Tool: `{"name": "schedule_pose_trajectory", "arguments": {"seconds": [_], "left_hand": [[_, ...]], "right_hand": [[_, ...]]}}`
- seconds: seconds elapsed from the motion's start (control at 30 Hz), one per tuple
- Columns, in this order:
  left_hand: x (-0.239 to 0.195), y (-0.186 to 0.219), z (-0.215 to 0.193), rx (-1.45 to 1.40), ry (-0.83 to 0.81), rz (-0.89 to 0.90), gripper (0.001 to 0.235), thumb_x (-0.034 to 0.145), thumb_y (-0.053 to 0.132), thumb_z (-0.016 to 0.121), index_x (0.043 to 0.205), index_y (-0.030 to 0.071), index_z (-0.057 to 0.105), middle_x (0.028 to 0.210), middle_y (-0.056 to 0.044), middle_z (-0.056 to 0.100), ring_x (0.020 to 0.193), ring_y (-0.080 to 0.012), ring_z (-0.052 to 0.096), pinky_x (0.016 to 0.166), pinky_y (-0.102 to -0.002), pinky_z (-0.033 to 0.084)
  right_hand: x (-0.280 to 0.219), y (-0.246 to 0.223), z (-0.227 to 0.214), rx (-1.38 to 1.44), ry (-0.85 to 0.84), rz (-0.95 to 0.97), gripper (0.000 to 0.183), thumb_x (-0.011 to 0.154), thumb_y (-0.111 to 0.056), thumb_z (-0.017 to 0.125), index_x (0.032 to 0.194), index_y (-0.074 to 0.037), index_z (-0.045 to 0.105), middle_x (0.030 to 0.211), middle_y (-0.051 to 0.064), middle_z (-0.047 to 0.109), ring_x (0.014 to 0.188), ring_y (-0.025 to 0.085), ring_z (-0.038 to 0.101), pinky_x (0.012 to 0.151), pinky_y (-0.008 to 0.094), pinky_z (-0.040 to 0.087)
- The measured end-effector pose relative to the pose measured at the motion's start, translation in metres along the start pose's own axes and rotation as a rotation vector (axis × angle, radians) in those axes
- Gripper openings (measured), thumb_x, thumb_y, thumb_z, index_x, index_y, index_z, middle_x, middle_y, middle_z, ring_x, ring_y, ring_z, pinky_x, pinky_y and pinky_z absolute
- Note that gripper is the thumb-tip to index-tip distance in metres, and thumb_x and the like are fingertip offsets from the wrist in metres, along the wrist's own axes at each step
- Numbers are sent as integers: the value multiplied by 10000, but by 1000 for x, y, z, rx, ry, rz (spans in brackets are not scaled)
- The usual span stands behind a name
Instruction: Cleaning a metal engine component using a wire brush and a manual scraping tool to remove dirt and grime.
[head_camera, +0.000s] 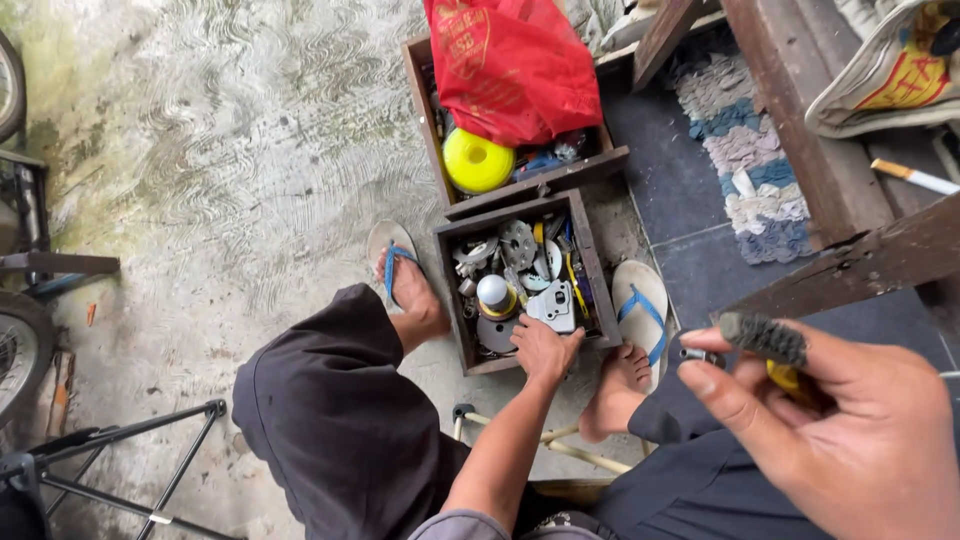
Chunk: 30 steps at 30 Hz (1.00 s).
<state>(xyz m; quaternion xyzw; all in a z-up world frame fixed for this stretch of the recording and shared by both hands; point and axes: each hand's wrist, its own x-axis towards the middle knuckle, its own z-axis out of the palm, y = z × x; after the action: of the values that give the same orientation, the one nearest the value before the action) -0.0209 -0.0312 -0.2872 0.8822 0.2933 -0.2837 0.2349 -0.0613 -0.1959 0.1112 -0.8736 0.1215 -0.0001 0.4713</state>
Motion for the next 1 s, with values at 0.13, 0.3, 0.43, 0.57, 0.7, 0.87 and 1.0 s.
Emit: {"name": "schedule_pose_trajectory", "arguments": {"seconds": [0.13, 0.3, 0.43, 0.57, 0.7, 0.87, 1.0], "left_hand": [[17, 9, 12, 105, 80, -25, 1091, 739, 714, 846, 1425, 22, 355, 1311, -242, 557, 1221, -404, 535, 984, -536, 464], [18, 21, -2, 64, -38, -148, 1098, 744, 692, 869, 1438, 48, 312, 1394, -232, 519, 1298, -379, 496, 1016, -575, 442], [20, 25, -10, 102, -63, -161, 1098, 709, 656, 905, 1426, 58, 327, 1422, -223, 500, 1323, -363, 486, 1009, -570, 429], [11, 28, -22, 159, -181, -147, 1275, 752, 700, 847, 1553, -33, 178, 1484, -229, 467, 1344, -367, 470, 1012, -584, 409], [7, 32, -32, 235, -210, -84, 1301, 798, 761, 756, 1600, -48, 128, 1526, -230, 411, 1383, -392, 422, 1068, -588, 377], [-44, 60, -111, 169, -191, 286, 727, 899, 547, 728, 1321, 1, 498, 1341, -263, 553, 1269, -436, 494, 1056, -637, 390], [-104, 83, -195, -264, -124, 828, 505, 855, 321, 670, 1266, 34, 614, 1290, -175, 667, 1189, -307, 640, 984, -428, 502]], "right_hand": [[-1, 3, -1, -28, 21, -48, 288, 764, -122, 863, 1050, -91, 852, 584, -5, 528, 562, 67, 354, 481, 212, 375], [-1, 0, -3, -55, 15, -52, 260, 768, -141, 850, 1024, -97, 854, 555, 5, 481, 534, 102, 292, 440, 253, 308], [0, 7, -3, -58, 24, -122, 267, 776, -157, 847, 1040, -117, 841, 560, -15, 483, 524, 75, 321, 476, 202, 345], [-1, 10, -1, -39, 19, -149, 258, 788, -151, 831, 1042, -107, 831, 565, -13, 504, 500, 73, 321, 465, 195, 327], [-2, 12, 1, -103, 5, -44, 264, 795, -184, 842, 1050, -120, 864, 576, -1, 565, 551, 66, 352, 484, 221, 357], [3, 13, 4, -99, -37, -8, 242, 797, -178, 826, 1022, -102, 869, 784, 7, 829, 724, 23, 576, 655, 216, 527], [5, 20, 7, -6, -45, 12, 189, 829, -140, 792, 977, -33, 842, 825, 69, 831, 562, 138, 690, 636, 255, 546]]}}
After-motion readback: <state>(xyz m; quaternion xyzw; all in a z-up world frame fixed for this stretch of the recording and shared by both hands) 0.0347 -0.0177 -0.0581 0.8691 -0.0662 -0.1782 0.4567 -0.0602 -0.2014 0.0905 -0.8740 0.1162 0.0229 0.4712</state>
